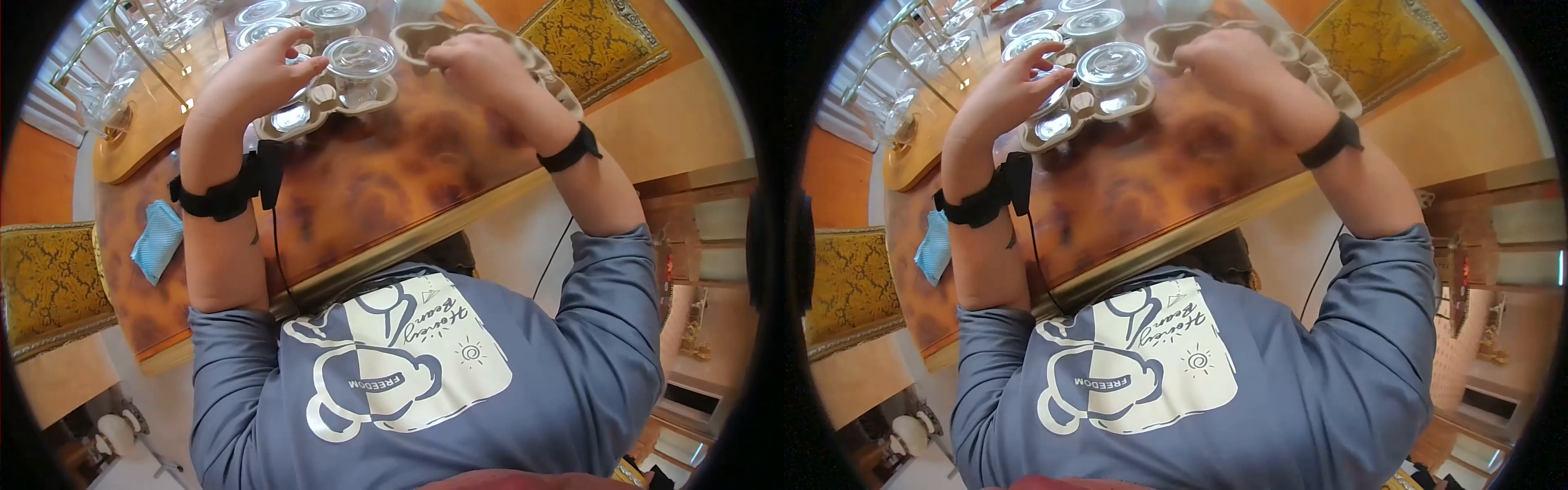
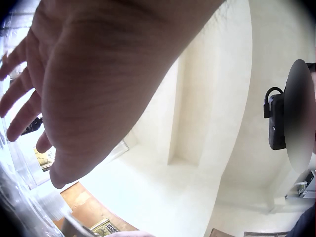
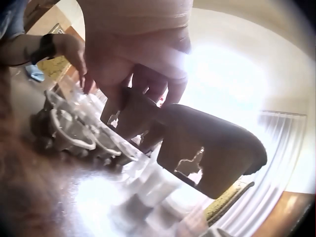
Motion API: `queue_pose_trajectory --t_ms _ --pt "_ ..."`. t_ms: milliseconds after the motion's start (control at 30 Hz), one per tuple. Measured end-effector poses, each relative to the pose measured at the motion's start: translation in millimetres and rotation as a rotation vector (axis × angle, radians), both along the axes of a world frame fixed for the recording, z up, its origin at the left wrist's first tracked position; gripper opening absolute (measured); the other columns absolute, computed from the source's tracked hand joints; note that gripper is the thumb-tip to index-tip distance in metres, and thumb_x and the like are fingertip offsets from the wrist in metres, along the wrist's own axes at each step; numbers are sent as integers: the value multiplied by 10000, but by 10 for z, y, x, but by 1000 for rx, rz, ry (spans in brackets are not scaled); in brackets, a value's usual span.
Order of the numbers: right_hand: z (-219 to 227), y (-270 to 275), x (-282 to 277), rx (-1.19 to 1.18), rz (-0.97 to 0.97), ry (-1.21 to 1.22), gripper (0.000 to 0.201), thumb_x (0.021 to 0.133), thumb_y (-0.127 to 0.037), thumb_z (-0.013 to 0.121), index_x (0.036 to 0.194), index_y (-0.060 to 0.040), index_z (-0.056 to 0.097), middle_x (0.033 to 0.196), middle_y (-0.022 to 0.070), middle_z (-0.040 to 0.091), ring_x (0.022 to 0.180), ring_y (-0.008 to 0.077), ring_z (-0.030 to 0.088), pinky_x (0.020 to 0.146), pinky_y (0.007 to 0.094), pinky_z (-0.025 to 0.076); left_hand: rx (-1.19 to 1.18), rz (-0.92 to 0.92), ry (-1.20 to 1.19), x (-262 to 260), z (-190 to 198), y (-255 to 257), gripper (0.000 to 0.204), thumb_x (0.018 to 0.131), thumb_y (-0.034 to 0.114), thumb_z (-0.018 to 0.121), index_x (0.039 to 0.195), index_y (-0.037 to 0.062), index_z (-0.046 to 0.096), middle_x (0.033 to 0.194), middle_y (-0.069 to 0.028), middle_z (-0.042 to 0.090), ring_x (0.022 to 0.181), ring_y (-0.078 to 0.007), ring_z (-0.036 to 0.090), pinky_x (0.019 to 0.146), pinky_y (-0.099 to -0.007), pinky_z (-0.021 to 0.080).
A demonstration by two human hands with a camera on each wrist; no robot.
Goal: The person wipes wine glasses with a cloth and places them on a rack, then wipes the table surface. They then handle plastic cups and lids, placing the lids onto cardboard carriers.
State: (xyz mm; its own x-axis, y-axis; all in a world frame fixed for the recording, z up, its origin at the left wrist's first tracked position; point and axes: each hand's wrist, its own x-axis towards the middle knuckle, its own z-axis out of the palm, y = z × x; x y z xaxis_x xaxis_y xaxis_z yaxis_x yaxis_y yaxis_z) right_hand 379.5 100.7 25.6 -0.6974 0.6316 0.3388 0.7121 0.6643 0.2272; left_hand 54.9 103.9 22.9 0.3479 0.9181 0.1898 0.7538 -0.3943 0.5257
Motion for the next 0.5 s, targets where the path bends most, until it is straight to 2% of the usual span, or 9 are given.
queue_pose_trajectory --t_ms 33,100,167,300,367,400,467,500 --pt "-125 5 -17 0 4 13 169 808 -101 600 942 -109 702 870 94 696 813 317 663 714 423 534 -1 -2 -7 -17 9 -6 508 942 351 671 1371 102 558 1112 -138 693 929 -199 653 785 -325 529" --pt "-297 36 -59 -4 -46 39 68 793 -102 613 843 -100 660 807 70 665 818 302 661 700 433 526 -14 8 13 -17 29 -25 514 942 346 674 1374 96 554 1118 -135 694 932 -194 654 784 -325 532" --pt "-331 72 -39 2 -39 24 33 791 -123 634 808 -96 642 798 67 651 834 289 659 702 419 527 -25 17 23 -10 54 -35 519 941 342 676 1377 91 549 1123 -133 695 934 -188 654 782 -325 534" --pt "-435 184 115 56 -67 31 67 782 -157 663 781 -96 636 790 65 645 830 282 657 703 418 528 -51 27 20 35 112 -63 524 940 344 676 1381 94 546 1133 -134 695 953 -183 656 802 -318 533" --pt "-459 193 131 65 -72 42 80 778 -169 671 769 -99 634 786 64 646 828 281 657 705 421 529 -78 44 16 63 169 -112 527 931 338 682 1371 81 548 1126 -137 697 931 -215 662 813 -326 531" --pt "-479 170 143 7 -39 -1 92 769 -184 686 766 -105 638 790 60 648 829 282 658 711 421 527 -79 44 16 68 160 -123 527 931 338 682 1371 81 548 1126 -137 697 931 -215 662 813 -326 531" --pt "-542 137 168 -100 40 -54 142 739 -232 730 754 -120 645 809 50 656 815 290 661 715 417 524 79 9 11 90 151 -125 469 920 318 691 1301 60 601 1125 -138 697 944 -250 668 835 -342 526" --pt "-622 150 148 -130 -13 -96 207 735 -278 755 776 -105 649 867 67 661 867 291 653 765 411 517 91 16 13 109 153 -139 469 920 318 691 1301 60 601 1125 -138 697 944 -250 668 835 -342 526"
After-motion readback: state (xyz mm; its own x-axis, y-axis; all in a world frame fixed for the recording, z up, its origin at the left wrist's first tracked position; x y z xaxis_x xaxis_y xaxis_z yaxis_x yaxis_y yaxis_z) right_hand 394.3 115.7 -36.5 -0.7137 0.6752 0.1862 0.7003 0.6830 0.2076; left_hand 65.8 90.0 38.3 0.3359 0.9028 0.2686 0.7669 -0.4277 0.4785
